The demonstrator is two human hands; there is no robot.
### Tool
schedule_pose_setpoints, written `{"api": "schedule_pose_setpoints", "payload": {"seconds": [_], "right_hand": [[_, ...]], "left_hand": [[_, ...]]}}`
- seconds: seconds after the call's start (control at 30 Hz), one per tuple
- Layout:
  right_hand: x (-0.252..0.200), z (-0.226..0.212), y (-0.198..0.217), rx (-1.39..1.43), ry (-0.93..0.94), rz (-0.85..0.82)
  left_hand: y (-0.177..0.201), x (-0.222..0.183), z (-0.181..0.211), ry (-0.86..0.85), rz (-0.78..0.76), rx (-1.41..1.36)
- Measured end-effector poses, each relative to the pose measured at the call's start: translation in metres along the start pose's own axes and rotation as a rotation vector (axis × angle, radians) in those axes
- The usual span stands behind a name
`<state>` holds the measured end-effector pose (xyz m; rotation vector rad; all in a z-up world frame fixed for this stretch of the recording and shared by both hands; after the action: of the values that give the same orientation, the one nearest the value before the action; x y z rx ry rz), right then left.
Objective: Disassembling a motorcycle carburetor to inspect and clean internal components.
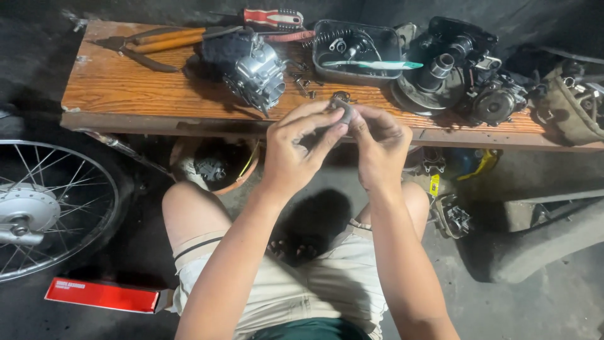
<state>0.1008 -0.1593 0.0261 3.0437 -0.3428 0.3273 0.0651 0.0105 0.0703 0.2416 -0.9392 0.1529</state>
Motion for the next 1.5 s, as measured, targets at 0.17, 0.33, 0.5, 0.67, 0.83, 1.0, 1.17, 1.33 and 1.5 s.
{"api": "schedule_pose_setpoints", "payload": {"seconds": [0.17,0.33,0.5,0.67,0.83,1.0,1.17,1.33,1.5], "right_hand": [[0.001,0.021,-0.003,0.184,-0.089,-0.06],[0.003,0.023,-0.01,0.151,-0.055,-0.093],[0.01,0.04,-0.027,0.463,-0.175,-0.125],[0.018,0.047,-0.029,0.508,-0.242,-0.188],[0.024,0.057,-0.035,0.471,-0.292,-0.211],[0.029,0.054,-0.044,0.437,-0.206,-0.242],[0.027,0.055,-0.05,0.328,-0.154,-0.278],[0.018,0.056,-0.056,0.202,-0.136,-0.327],[0.021,0.061,-0.053,0.102,-0.061,-0.338]], "left_hand": [[0.004,-0.004,-0.006,0.007,0.015,0.012],[0.012,-0.009,-0.017,0.127,0.096,-0.045],[0.056,-0.01,-0.023,0.064,0.308,0.067],[0.132,0.007,-0.037,-0.041,0.429,0.251],[0.172,0.012,-0.066,-0.202,0.357,0.469],[0.15,-0.007,-0.141,0.117,0.049,0.653],[0.105,0.008,-0.11,-0.003,-0.168,0.388],[0.074,0.01,-0.112,0.147,-0.447,0.118],[0.086,0.013,-0.128,0.17,-0.387,0.251]]}}
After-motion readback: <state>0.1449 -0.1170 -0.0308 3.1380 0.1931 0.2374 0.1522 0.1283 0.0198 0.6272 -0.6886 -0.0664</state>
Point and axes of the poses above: each hand's wrist, its own x-axis towards the middle knuckle, its own y-axis out of the back of the hand, z = x × y, the point moved 10 cm from there along x, towards the middle knuckle, and after that the axes turned 13 degrees about -y, right-handed, at the moved point
